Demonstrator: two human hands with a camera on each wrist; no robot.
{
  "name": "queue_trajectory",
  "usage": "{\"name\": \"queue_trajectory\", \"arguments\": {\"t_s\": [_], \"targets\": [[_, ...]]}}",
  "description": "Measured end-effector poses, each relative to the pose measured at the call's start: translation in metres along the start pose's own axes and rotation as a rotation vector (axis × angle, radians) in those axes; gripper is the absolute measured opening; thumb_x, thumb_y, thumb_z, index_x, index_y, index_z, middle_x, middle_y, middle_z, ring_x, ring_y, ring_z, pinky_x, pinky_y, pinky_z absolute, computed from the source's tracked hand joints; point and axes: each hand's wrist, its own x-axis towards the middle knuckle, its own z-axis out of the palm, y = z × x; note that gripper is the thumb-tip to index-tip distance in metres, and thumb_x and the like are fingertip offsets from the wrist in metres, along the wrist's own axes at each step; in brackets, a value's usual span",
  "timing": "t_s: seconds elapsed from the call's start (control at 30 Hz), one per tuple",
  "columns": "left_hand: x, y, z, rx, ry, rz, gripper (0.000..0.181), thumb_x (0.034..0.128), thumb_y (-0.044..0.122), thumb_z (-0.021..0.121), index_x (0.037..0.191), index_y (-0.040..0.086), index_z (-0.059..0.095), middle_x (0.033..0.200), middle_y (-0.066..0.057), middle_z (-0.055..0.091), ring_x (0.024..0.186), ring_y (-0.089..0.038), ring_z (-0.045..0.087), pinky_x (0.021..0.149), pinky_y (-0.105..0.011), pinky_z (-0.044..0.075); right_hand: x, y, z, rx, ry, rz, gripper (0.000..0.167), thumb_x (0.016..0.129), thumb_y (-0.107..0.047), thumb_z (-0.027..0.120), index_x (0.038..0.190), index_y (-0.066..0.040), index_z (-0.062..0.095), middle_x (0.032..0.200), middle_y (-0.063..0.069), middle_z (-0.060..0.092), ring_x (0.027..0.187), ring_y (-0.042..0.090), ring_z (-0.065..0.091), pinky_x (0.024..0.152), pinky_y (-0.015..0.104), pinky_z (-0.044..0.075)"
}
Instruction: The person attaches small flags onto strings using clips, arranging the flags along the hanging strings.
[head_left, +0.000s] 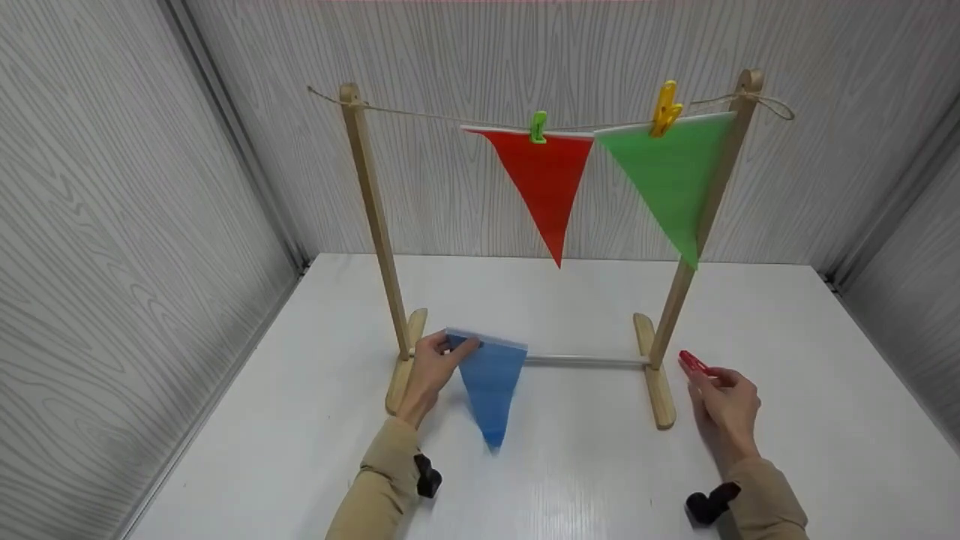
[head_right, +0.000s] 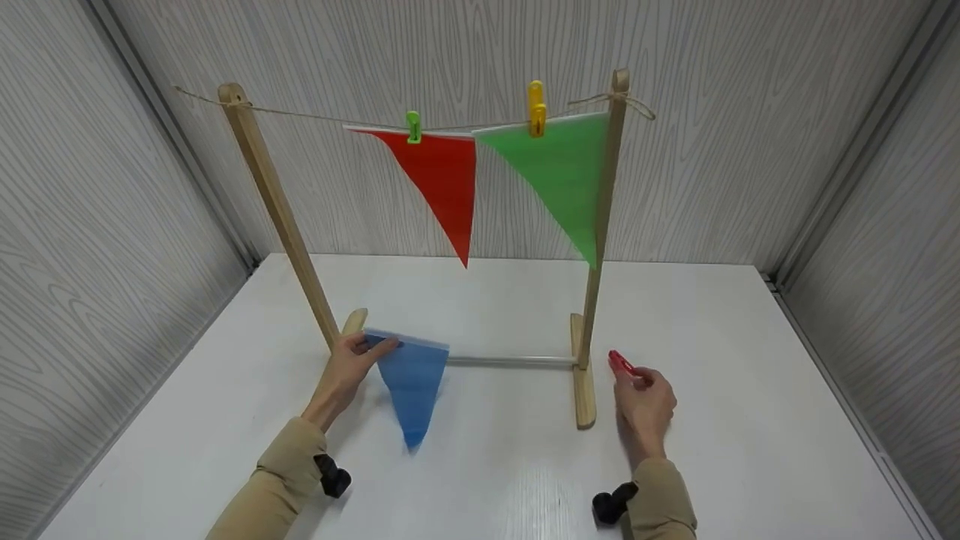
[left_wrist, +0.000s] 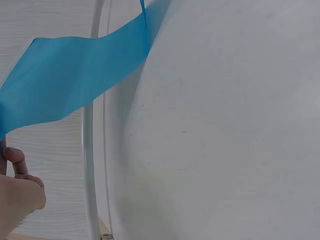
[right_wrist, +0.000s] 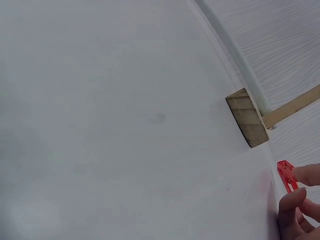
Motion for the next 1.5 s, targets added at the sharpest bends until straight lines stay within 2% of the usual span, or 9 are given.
{"name": "queue_trajectory", "arguments": {"t_s": [0.17,0.37,0.57,0.67,0.73,0.93,1.03,1.27,1.5], "targets": [[0.001,-0.001,-0.005,-0.064,0.046,-0.017,0.027,0.0884,0.016,0.077,0.109,-0.001,0.072,0.096,0.000,0.075,0.092,-0.006,0.067,0.095,-0.028,0.050,-0.004,0.000,-0.001,0.154,0.023,0.037,0.058,0.097,-0.038,0.065,0.138,0.000,0.054,0.113,0.008,0.059,0.069,0.002,0.060,0.059,0.016,0.052],[0.001,0.001,-0.009,-0.128,0.073,-0.023,0.022,0.0890,0.017,0.077,0.101,-0.001,0.073,0.091,0.002,0.073,0.091,-0.010,0.068,0.095,-0.030,0.049,-0.006,-0.004,-0.005,0.465,0.045,0.063,0.054,0.094,-0.032,0.071,0.137,-0.004,0.056,0.088,-0.018,0.066,0.076,0.001,0.069,0.068,0.015,0.057],[0.001,0.007,-0.014,-0.184,0.071,-0.031,0.032,0.0944,0.018,0.071,0.116,-0.005,0.069,0.109,-0.011,0.076,0.111,-0.019,0.068,0.118,-0.047,0.038,-0.009,-0.008,-0.006,0.769,0.067,0.091,0.053,0.088,-0.027,0.078,0.133,-0.007,0.059,0.098,-0.012,0.071,0.084,0.004,0.071,0.070,0.016,0.058],[0.001,0.011,-0.016,-0.202,0.072,-0.040,0.029,0.0965,0.020,0.068,0.114,-0.004,0.070,0.106,-0.009,0.077,0.114,-0.020,0.065,0.120,-0.048,0.033,-0.011,-0.010,-0.007,0.839,0.066,0.081,0.051,0.087,-0.025,0.078,0.132,-0.008,0.061,0.100,-0.010,0.073,0.084,0.006,0.071,0.068,0.017,0.058],[0.001,0.015,-0.017,-0.199,0.084,-0.040,0.022,0.0972,0.021,0.067,0.103,0.000,0.072,0.098,-0.003,0.074,0.110,-0.018,0.061,0.117,-0.045,0.035,-0.013,-0.013,-0.008,0.879,0.064,0.076,0.046,0.087,-0.023,0.079,0.128,-0.010,0.063,0.100,-0.009,0.073,0.083,0.007,0.070,0.065,0.017,0.058],[0.001,0.024,-0.019,-0.185,0.103,0.014,0.030,0.1002,0.019,0.062,0.072,0.009,0.061,0.079,0.003,0.050,0.091,-0.016,0.042,0.089,-0.034,0.030,-0.018,-0.021,-0.012,1.023,0.049,0.045,0.033,0.088,-0.017,0.077,0.120,-0.014,0.069,0.102,-0.004,0.073,0.079,0.012,0.067,0.056,0.020,0.055],[0.000,0.027,-0.021,-0.171,0.098,0.048,0.030,0.1006,0.019,0.062,0.073,0.007,0.065,0.079,0.003,0.046,0.089,-0.017,0.042,0.088,-0.036,0.029,-0.020,-0.028,-0.012,1.060,0.038,0.026,0.031,0.090,-0.014,0.075,0.120,-0.013,0.069,0.100,-0.003,0.072,0.078,0.013,0.064,0.053,0.021,0.054],[-0.001,0.036,-0.027,-0.183,0.135,0.088,0.020,0.0963,0.015,0.069,0.102,-0.003,0.077,0.090,0.007,0.073,0.101,-0.012,0.066,0.114,-0.048,0.041,-0.027,-0.041,-0.011,1.089,0.007,-0.006,0.029,0.090,-0.013,0.073,0.119,-0.011,0.069,0.097,-0.001,0.070,0.077,0.013,0.061,0.052,0.020,0.053],[0.000,0.048,-0.031,-0.216,0.225,0.111,0.012,0.0890,0.013,0.077,0.093,0.002,0.077,0.080,0.005,0.077,0.086,-0.010,0.072,0.108,-0.043,0.047,-0.032,-0.050,-0.006,1.065,-0.041,-0.078,0.027,0.093,-0.012,0.070,0.119,-0.009,0.069,0.097,0.000,0.070,0.076,0.013,0.062,0.053,0.020,0.053]]}}
